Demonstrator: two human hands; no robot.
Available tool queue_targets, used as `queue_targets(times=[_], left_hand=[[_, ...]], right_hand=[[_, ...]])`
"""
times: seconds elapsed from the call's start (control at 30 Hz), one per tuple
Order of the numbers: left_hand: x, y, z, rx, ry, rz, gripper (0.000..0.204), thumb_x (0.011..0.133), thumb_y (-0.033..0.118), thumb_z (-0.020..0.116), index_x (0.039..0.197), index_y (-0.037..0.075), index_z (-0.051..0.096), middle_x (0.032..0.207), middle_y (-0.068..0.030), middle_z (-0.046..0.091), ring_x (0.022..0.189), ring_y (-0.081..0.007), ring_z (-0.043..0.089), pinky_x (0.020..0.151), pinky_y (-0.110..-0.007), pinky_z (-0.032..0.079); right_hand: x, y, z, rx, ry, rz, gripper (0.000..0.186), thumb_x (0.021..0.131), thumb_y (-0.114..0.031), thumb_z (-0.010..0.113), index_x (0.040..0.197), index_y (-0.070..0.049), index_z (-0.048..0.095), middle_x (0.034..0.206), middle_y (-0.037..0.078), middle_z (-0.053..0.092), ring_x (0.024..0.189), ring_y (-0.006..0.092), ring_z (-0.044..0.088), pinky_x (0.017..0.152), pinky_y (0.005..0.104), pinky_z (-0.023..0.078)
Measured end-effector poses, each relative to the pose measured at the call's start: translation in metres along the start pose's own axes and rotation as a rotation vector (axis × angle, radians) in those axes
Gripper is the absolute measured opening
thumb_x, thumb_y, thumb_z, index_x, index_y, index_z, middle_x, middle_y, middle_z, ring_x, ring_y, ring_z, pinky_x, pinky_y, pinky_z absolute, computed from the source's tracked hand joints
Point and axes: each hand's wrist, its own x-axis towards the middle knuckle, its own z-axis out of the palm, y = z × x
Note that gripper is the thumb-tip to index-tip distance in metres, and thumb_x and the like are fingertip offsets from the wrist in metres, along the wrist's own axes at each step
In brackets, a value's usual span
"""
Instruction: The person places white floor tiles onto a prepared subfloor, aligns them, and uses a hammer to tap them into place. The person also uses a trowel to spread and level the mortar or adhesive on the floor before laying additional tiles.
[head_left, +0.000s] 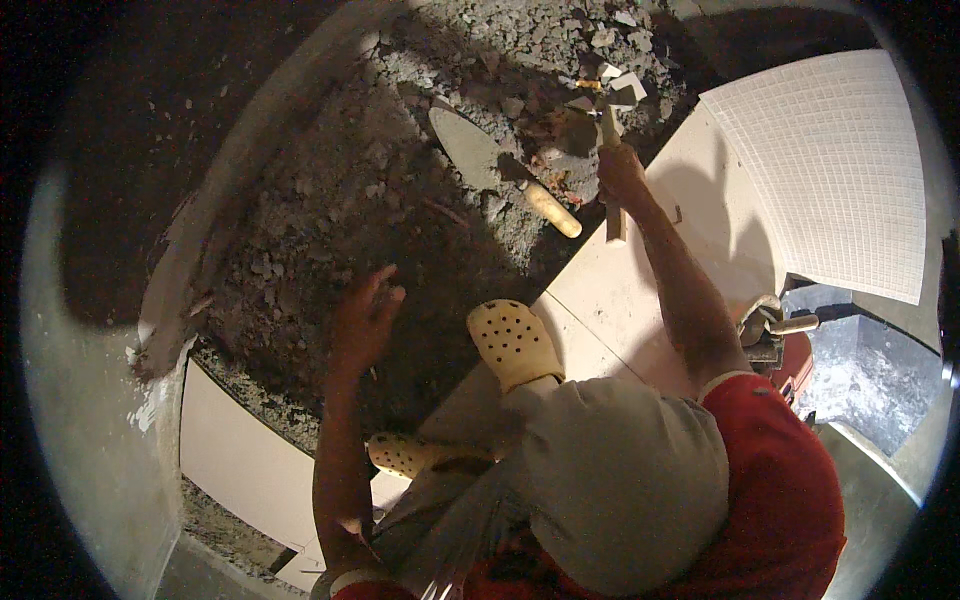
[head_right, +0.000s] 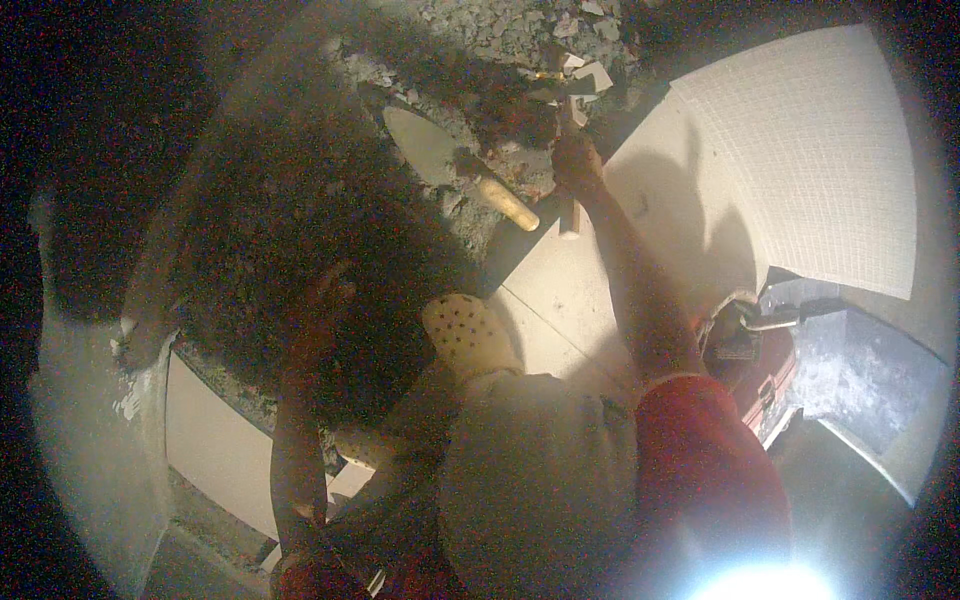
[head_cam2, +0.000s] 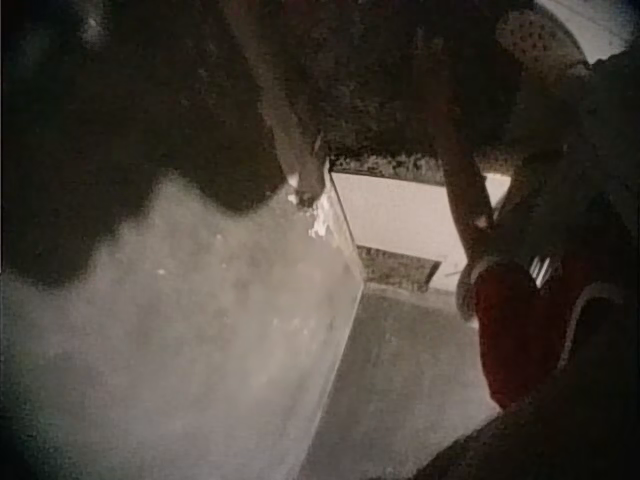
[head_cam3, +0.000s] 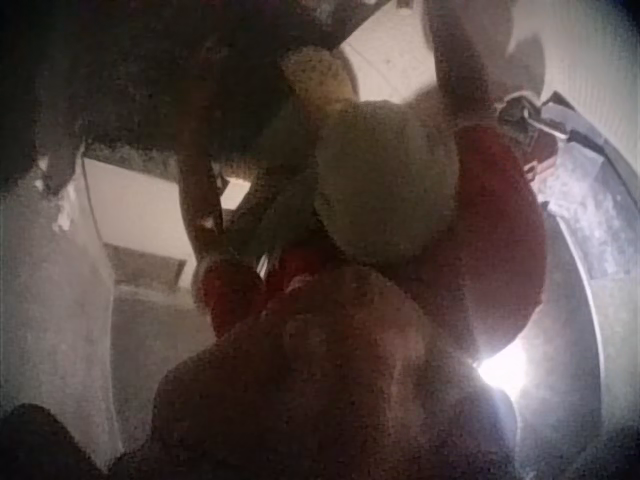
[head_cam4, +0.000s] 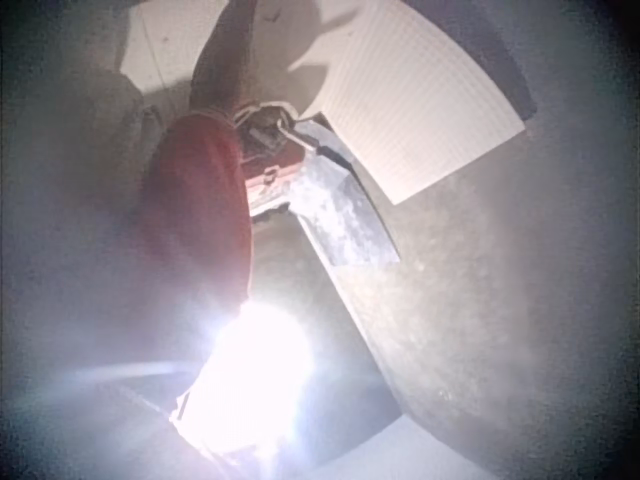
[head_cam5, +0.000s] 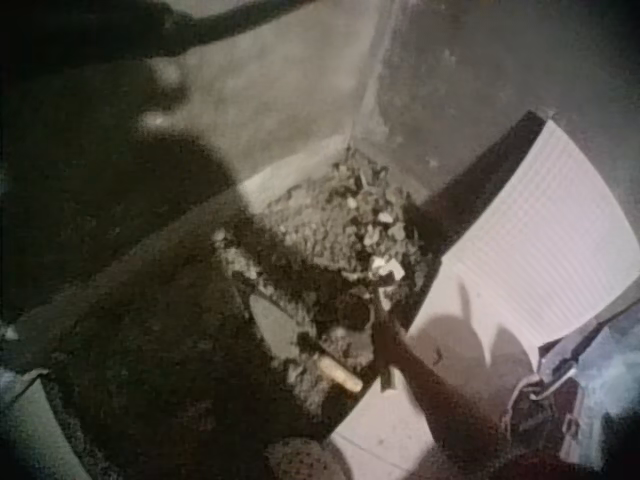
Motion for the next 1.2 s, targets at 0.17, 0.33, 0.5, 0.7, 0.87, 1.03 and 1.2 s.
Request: queue_targets(times=[0.17, 0.33, 0.5, 0.7, 0.87, 1.03, 1.2], left_hand=[[-0.003, -0.005, 0.004, -0.107, -0.04, -0.111, 0.049, 0.103, 0.041, 0.062, 0.142, 0.011, 0.06, 0.139, -0.0171, 0.063, 0.129, -0.0326, 0.061, 0.107, -0.046, 0.048], [-0.003, -0.002, 0.0, -0.177, -0.053, -0.155, 0.05, 0.103, 0.04, 0.063, 0.144, 0.011, 0.058, 0.142, -0.0168, 0.062, 0.13, -0.0323, 0.061, 0.107, -0.045, 0.048], [-0.003, 0.002, -0.001, -0.077, -0.02, -0.067, 0.047, 0.104, 0.037, 0.062, 0.142, 0.011, 0.059, 0.142, -0.0164, 0.062, 0.131, -0.0332, 0.06, 0.106, -0.045, 0.049], [-0.01, -0.002, -0.004, -0.11, 0.015, -0.103, 0.046, 0.103, 0.037, 0.063, 0.142, 0.013, 0.06, 0.141, -0.0171, 0.063, 0.13, -0.0344, 0.061, 0.106, -0.046, 0.049], [-0.009, 0.002, -0.011, -0.096, 0.012, -0.145, 0.046, 0.102, 0.036, 0.064, 0.141, 0.012, 0.061, 0.137, -0.0174, 0.065, 0.126, -0.0344, 0.064, 0.104, -0.045, 0.05], [-0.005, 0.006, -0.007, -0.147, -0.089, -0.203, 0.046, 0.103, 0.037, 0.063, 0.14, 0.01, 0.062, 0.133, -0.0179, 0.066, 0.122, -0.034, 0.065, 0.103, -0.044, 0.05], [-0.007, -0.003, 0.0, -0.186, -0.004, -0.127, 0.047, 0.103, 0.039, 0.063, 0.14, 0.01, 0.062, 0.132, -0.0179, 0.066, 0.125, -0.0342, 0.063, 0.104, -0.045, 0.049]], right_hand=[[-0.037, -0.081, 0.0, -0.016, 0.451, 0.171, 0.033, 0.099, -0.036, 0.067, 0.107, -0.006, 0.057, 0.077, 0.003, 0.06, 0.062, 0.0154, 0.063, 0.051, 0.0321, 0.053], [-0.027, -0.072, -0.017, 0.094, 0.624, -0.358, 0.043, 0.104, -0.046, 0.057, 0.113, -0.005, 0.047, 0.085, 0.006, 0.06, 0.068, 0.0167, 0.066, 0.055, 0.0368, 0.056], [0.059, 0.045, -0.021, 0.218, 0.282, -0.444, 0.028, 0.097, -0.034, 0.066, 0.105, -0.009, 0.059, 0.094, 0.007, 0.064, 0.079, 0.0197, 0.067, 0.057, 0.0352, 0.055], [0.03, 0.004, -0.041, -0.066, 0.379, -0.105, 0.018, 0.098, -0.028, 0.064, 0.104, -0.012, 0.061, 0.083, 0.005, 0.064, 0.068, 0.0219, 0.066, 0.054, 0.0387, 0.054], [0.024, -0.026, -0.029, 0.653, 0.691, 0.018, 0.036, 0.101, -0.042, 0.058, 0.093, -0.007, 0.06, 0.073, 0.006, 0.06, 0.053, 0.0196, 0.06, 0.042, 0.0362, 0.05], [0.038, -0.005, -0.033, 0.107, 0.338, 0.062, 0.03, 0.104, -0.04, 0.053, 0.106, -0.01, 0.059, 0.084, 0.004, 0.062, 0.066, 0.0222, 0.06, 0.056, 0.0389, 0.052], [0.014, -0.079, -0.038, 0.05, 0.408, 0.107, 0.017, 0.102, -0.023, 0.058, 0.116, -0.014, 0.058, 0.091, 0.003, 0.064, 0.073, 0.0189, 0.064, 0.06, 0.0356, 0.054]])
